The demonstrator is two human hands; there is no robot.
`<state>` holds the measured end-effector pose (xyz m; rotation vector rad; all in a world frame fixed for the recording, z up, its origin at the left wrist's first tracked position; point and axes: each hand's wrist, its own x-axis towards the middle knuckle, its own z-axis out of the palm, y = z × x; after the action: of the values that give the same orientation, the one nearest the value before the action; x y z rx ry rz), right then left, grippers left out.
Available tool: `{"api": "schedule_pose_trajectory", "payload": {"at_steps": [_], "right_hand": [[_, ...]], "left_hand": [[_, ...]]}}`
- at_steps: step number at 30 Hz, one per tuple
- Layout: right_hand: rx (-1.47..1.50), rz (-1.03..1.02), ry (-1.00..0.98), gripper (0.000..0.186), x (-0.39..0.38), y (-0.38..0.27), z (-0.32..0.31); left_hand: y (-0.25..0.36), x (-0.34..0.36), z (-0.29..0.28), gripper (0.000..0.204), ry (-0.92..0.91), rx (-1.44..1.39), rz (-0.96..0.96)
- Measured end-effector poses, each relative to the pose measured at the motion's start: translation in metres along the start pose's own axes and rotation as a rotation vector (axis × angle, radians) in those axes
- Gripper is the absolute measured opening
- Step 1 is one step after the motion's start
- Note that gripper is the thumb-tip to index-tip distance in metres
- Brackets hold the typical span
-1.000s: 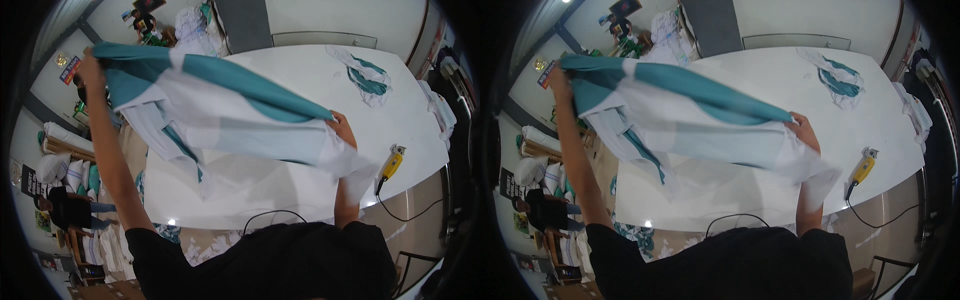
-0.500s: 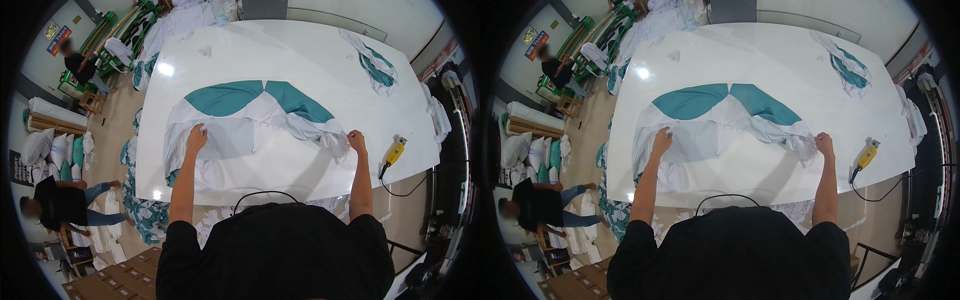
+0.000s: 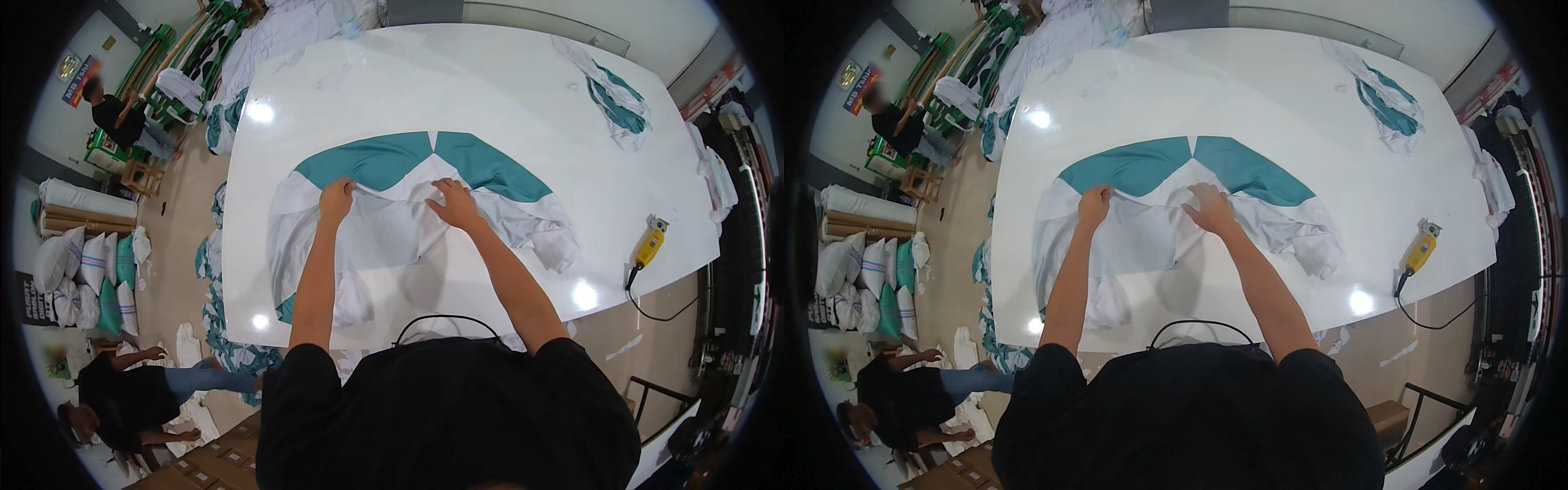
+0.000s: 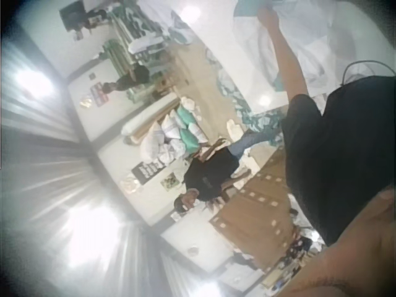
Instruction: The person uses a power rotary fabric cutter to cut out shapes from a large sheet of green and white fabric on a white production table, then lifts and rearranges the fabric to continue cutting.
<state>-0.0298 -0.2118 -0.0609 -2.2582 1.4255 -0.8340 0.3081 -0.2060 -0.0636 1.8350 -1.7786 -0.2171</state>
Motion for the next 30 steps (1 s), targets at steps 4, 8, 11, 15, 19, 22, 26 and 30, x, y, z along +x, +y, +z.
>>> {"api": "schedule_pose_trajectory", "payload": {"at_steps": [4,8,11,15,19,22,26,30], "right_hand": [[-0.130,0.063,-0.102,0.032,0.010,-0.004,0.017],[0.038,0.082,-0.158,0.035,0.013,0.036,0.000],[0.549,0.321,-0.200,0.042,0.005,0.051,-0.084],[0.483,-0.055,-0.160,0.032,-0.034,0.021,-0.278],[0.619,-0.478,0.087,0.018,-0.066,-0.036,-0.451],[0.178,-0.303,0.411,0.025,-0.054,0.052,-0.543],[-0.751,0.065,0.387,0.036,0.035,0.252,-0.574],[-0.494,0.350,0.375,0.046,0.108,0.273,-0.552]], "left_hand": [[0.057,0.007,-0.044,0.026,0.158,-0.338,0.034],[0.098,-0.008,-0.095,0.029,-0.099,-0.462,-0.082],[0.131,-0.045,-0.141,0.024,-0.362,-0.182,0.064],[0.087,-0.066,-0.101,0.038,-0.161,0.076,0.016],[0.066,-0.044,-0.064,0.044,0.324,-0.023,-0.048],[0.040,-0.013,-0.066,0.038,0.376,-0.180,-0.265],[-0.035,0.063,-0.063,0.031,0.309,-0.245,-0.094],[-0.086,0.171,-0.151,0.027,0.173,0.204,-0.005]]}}
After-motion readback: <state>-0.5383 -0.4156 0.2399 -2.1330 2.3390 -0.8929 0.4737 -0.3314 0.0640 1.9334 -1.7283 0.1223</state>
